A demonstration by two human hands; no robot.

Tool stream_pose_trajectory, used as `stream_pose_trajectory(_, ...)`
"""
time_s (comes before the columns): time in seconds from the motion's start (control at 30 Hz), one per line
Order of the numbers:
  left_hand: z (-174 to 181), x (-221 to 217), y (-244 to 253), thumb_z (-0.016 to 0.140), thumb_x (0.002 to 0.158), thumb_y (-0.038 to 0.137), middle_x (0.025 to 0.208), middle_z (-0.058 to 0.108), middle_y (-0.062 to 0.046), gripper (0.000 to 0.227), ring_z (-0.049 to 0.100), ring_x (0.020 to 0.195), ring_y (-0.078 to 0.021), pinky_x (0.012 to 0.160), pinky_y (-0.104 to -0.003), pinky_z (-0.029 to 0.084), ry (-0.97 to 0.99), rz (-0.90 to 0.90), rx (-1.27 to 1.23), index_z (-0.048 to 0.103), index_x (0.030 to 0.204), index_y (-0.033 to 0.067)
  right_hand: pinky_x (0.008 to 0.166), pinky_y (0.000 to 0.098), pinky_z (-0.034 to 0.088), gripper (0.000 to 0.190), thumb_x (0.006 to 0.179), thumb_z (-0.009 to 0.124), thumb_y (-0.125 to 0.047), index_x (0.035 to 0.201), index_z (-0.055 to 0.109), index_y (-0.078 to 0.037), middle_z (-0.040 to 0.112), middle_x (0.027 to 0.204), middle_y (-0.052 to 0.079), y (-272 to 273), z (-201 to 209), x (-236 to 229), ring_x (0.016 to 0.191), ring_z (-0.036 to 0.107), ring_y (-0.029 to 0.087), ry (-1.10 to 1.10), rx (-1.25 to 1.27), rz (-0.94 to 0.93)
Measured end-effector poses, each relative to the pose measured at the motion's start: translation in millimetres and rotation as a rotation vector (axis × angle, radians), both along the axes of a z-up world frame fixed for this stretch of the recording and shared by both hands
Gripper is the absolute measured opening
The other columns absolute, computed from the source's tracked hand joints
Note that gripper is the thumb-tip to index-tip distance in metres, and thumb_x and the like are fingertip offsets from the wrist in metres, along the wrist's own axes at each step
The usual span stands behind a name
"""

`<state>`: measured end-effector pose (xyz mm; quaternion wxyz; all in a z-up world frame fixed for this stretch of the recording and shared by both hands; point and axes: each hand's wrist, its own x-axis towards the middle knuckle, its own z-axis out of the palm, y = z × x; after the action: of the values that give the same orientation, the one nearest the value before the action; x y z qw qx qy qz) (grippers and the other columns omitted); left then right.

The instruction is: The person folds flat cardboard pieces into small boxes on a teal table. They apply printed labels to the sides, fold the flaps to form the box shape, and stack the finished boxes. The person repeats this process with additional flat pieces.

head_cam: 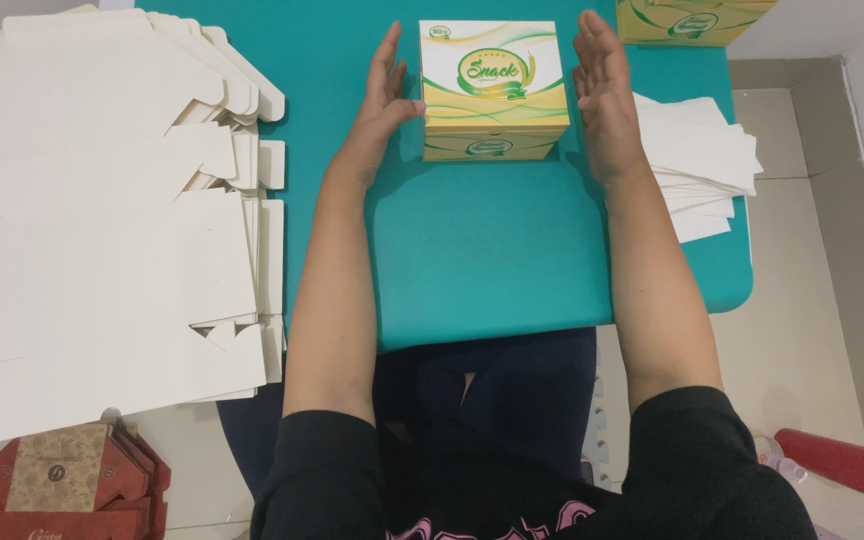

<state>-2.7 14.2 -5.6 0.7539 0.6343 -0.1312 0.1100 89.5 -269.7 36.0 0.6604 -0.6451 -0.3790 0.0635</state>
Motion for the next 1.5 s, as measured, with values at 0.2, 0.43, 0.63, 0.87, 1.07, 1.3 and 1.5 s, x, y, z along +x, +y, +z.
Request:
stream_pose_trajectory(0.2, 12.5, -8.5, 0.4, 0.065, 0.095, 0.007, 0.161, -0.010, -0.010, 0.087, -0.007, 0.150, -0.0289, 0.121, -0.044, 0.011, 0.140, -0.078, -0.006, 0.002, 0.151, 0.0297, 0.127, 0.0430, 0.006, 0.092, 0.075, 0.033, 0.008, 0.152, 0.002, -0.030, -0.003, 0.163, 0.011, -0.9, -3.4, -0.5, 0.154, -0.001, 0.030, 0.095, -0.087, 0.134)
stream_pose_trajectory(0.43, 16.6, -8.3, -2.2, 0.066, 0.091, 0.005, 0.160, -0.011, -0.012, 0.091, -0.009, 0.150, -0.0273, 0.121, -0.043, 0.010, 0.155, -0.087, 0.025, 0.001, 0.151, 0.0274, 0.127, 0.0420, 0.005, 0.092, 0.077, 0.034, 0.010, 0.152, 0.001, -0.031, -0.003, 0.163, 0.011, -0.7, -3.4, -0.9, 0.154, -0.001, 0.029, 0.098, -0.079, 0.135)
stream_pose_trajectory(0.63, 18.5, -8.7, -3.2, 0.064, 0.089, 0.006, 0.161, -0.005, -0.013, 0.089, -0.005, 0.150, -0.0238, 0.120, -0.040, 0.016, 0.153, -0.091, 0.038, 0.003, 0.151, 0.0260, 0.128, 0.0399, 0.007, 0.095, 0.074, 0.033, 0.013, 0.152, 0.001, -0.030, -0.004, 0.163, 0.011, 0.0, -3.5, -0.6, 0.154, -0.002, 0.029, 0.094, -0.090, 0.129)
stream_pose_trajectory(0.87, 22.5, -10.1, -4.9, 0.062, 0.087, 0.002, 0.161, -0.002, -0.013, 0.089, -0.002, 0.150, -0.0234, 0.118, -0.040, 0.021, 0.167, -0.085, 0.070, 0.004, 0.150, 0.0277, 0.126, 0.0401, 0.007, 0.093, 0.075, 0.035, 0.009, 0.152, 0.000, -0.029, -0.004, 0.162, 0.014, 2.7, 1.4, -4.9, 0.153, -0.001, 0.028, 0.054, -0.146, 0.106)
stream_pose_trajectory(1.07, 23.4, -8.6, -5.8, 0.059, 0.087, 0.007, 0.160, 0.001, -0.012, 0.086, 0.002, 0.149, -0.0221, 0.117, -0.038, 0.024, 0.181, -0.105, 0.075, 0.005, 0.150, 0.0268, 0.118, 0.0364, 0.020, 0.091, 0.077, 0.034, 0.009, 0.152, 0.001, -0.031, -0.001, 0.164, 0.012, 2.2, 1.5, -5.0, 0.154, 0.002, 0.024, 0.101, -0.121, 0.140)
stream_pose_trajectory(1.3, 39.9, -15.2, -10.3, 0.052, 0.082, 0.016, 0.160, 0.007, 0.002, 0.083, 0.014, 0.147, -0.0166, 0.115, -0.033, 0.025, 0.287, -0.108, 0.090, 0.006, 0.151, 0.0226, 0.114, 0.0370, 0.032, 0.084, 0.082, 0.034, 0.006, 0.151, 0.002, -0.031, 0.005, 0.163, 0.011, 8.4, 12.7, -14.4, 0.152, 0.011, 0.023, 0.229, -0.121, 0.151)
stream_pose_trajectory(1.5, 36.1, -12.6, -11.2, 0.051, 0.081, 0.015, 0.159, 0.009, 0.003, 0.082, 0.018, 0.146, -0.0161, 0.114, -0.032, 0.025, 0.316, -0.108, 0.066, 0.008, 0.151, 0.0256, 0.107, 0.0327, 0.036, 0.086, 0.080, 0.033, 0.008, 0.151, 0.003, -0.031, 0.011, 0.164, 0.010, 9.7, 10.6, -13.3, 0.151, 0.020, 0.022, 0.204, -0.136, 0.123)
